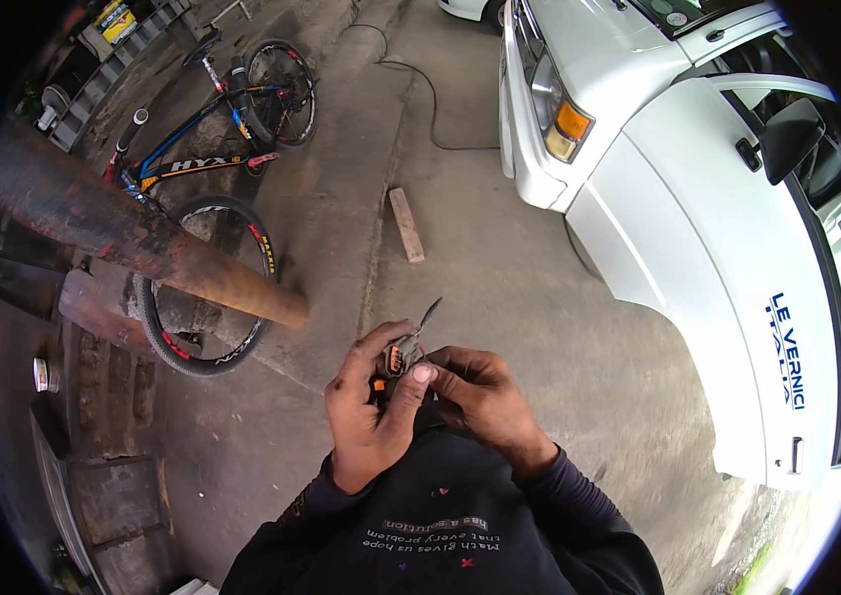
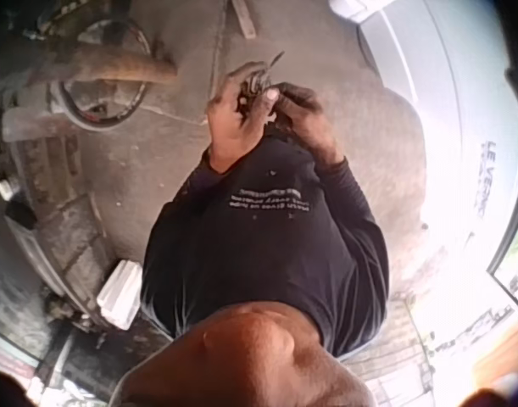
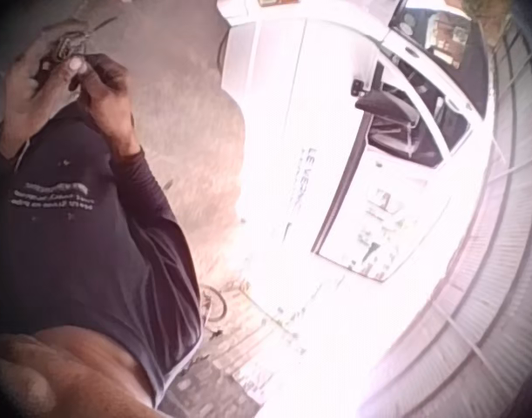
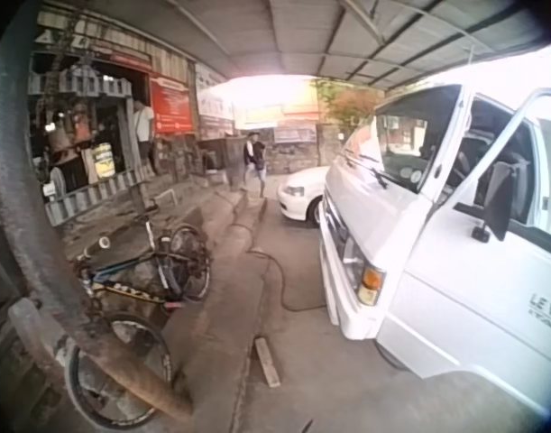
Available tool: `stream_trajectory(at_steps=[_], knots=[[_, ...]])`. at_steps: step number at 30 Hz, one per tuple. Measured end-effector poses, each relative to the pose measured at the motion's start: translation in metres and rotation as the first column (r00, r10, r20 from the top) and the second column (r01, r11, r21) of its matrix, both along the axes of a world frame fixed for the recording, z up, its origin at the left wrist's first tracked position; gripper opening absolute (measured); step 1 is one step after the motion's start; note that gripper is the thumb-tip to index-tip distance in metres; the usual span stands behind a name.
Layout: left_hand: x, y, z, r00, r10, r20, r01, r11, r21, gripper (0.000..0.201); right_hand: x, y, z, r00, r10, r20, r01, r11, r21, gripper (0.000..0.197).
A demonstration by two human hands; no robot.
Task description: The person works on a vehicle's electrical system, removing a connector from under the dashboard, retrieving a spray can from a shelf, and manipulating the connector with a small tool. The task involves handling wires and a connector in a workshop environment.
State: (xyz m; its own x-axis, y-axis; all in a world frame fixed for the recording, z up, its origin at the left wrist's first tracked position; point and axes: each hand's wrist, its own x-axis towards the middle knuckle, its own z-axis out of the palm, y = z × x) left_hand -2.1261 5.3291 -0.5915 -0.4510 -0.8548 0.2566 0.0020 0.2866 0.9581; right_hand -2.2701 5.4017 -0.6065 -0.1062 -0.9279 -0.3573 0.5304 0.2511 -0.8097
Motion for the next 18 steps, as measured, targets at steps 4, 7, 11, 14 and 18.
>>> stream_trajectory(at_steps=[4, 7, 11, 14, 18], knots=[[0.001, 0.001, 0.003, 0.999, 0.021, 0.034, -0.019, 0.997, -0.073, 0.040, 0.007, 0.003, 0.000, 1.000, 0.013, -0.014, -0.012, 1.000, 0.024, 0.024], [0.001, 0.002, 0.004, 0.998, 0.050, 0.038, -0.044, 0.988, -0.150, 0.038, 0.011, 0.005, 0.001, 0.999, 0.030, 0.014, -0.030, 1.000, 0.007, 0.024], [0.001, 0.002, 0.003, 0.997, 0.068, 0.037, -0.057, 0.968, -0.243, 0.036, 0.012, 0.009, -0.004, 0.999, 0.048, 0.021, -0.048, 0.999, -0.019, 0.025], [0.006, 0.004, 0.005, 0.996, 0.059, 0.064, -0.043, 0.971, -0.233, 0.038, 0.013, 0.007, 0.001, 1.000, -0.025, 0.003, 0.026, 0.999, -0.044, 0.028], [0.004, 0.004, 0.007, 0.999, 0.033, 0.008, -0.031, 0.970, -0.241, 0.039, -0.007, 0.010, 0.003, 0.980, -0.064, 0.187, 0.088, 0.989, -0.123, 0.042]])
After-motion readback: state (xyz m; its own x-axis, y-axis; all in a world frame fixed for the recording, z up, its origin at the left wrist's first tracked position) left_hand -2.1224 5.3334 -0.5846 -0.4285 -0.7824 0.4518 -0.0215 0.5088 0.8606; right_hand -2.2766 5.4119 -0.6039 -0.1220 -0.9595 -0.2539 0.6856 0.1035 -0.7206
